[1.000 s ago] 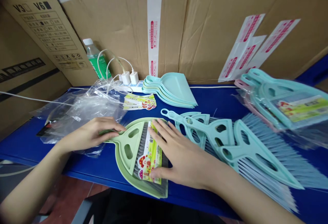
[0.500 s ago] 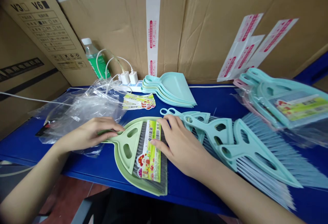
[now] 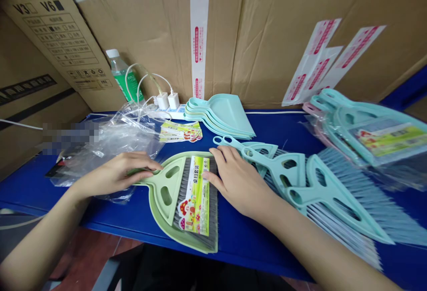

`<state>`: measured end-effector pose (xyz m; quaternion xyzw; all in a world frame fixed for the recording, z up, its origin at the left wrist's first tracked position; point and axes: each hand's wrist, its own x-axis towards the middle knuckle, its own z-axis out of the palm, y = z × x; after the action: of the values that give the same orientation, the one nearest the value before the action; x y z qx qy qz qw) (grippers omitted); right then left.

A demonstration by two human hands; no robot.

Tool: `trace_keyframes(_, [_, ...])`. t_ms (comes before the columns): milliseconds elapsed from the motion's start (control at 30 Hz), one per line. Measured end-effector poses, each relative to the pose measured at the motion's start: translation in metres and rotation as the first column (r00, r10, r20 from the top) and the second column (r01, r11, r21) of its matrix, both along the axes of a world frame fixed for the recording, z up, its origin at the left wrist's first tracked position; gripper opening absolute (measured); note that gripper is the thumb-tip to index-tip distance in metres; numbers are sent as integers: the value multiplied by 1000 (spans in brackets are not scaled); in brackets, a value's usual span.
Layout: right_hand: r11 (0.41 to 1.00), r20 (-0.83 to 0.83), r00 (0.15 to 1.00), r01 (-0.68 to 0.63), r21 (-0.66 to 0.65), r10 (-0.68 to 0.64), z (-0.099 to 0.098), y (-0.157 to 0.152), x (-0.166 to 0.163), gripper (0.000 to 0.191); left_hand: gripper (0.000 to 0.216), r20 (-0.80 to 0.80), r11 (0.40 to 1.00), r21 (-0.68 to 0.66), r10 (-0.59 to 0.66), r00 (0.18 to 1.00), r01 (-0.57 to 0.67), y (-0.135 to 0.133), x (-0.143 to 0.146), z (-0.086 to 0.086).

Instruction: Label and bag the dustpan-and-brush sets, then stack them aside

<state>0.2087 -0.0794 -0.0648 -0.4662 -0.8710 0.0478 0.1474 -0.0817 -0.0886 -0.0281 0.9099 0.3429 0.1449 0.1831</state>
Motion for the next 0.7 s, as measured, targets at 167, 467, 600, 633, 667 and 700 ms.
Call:
trace_keyframes(167, [999,-5,1000,-20,-28,20,6,-5,2,64,26,-16,998,-69,0,1000,-1,-2,1,4])
trace_keyframes(467, [975,45,985,-160,-153,168,1,-15,3,73,77,2,989,-148,25,1000,-24,-3,-4,-5])
trace_keyframes(600, [978,34,993,-102,-184,110,5,-14,3,74,54,16,989,-146,21,1000,-19,-3,-4,-10])
trace_keyframes(633, [977,20,996,-76,-199,82,6,-14,3,74,52,14,988,-154,32,999,-29,-3,-3,-11])
trace_keyframes(667, [975,-2,999,-51,-215,52,7,-13,4,74,51,12,986,-160,43,999,-40,-3,-3,-11])
trace_keyframes(700, [972,-34,999,-30,-232,23,8,-12,4,74,51,9,985,-164,55,998,-53,-3,-2,-10])
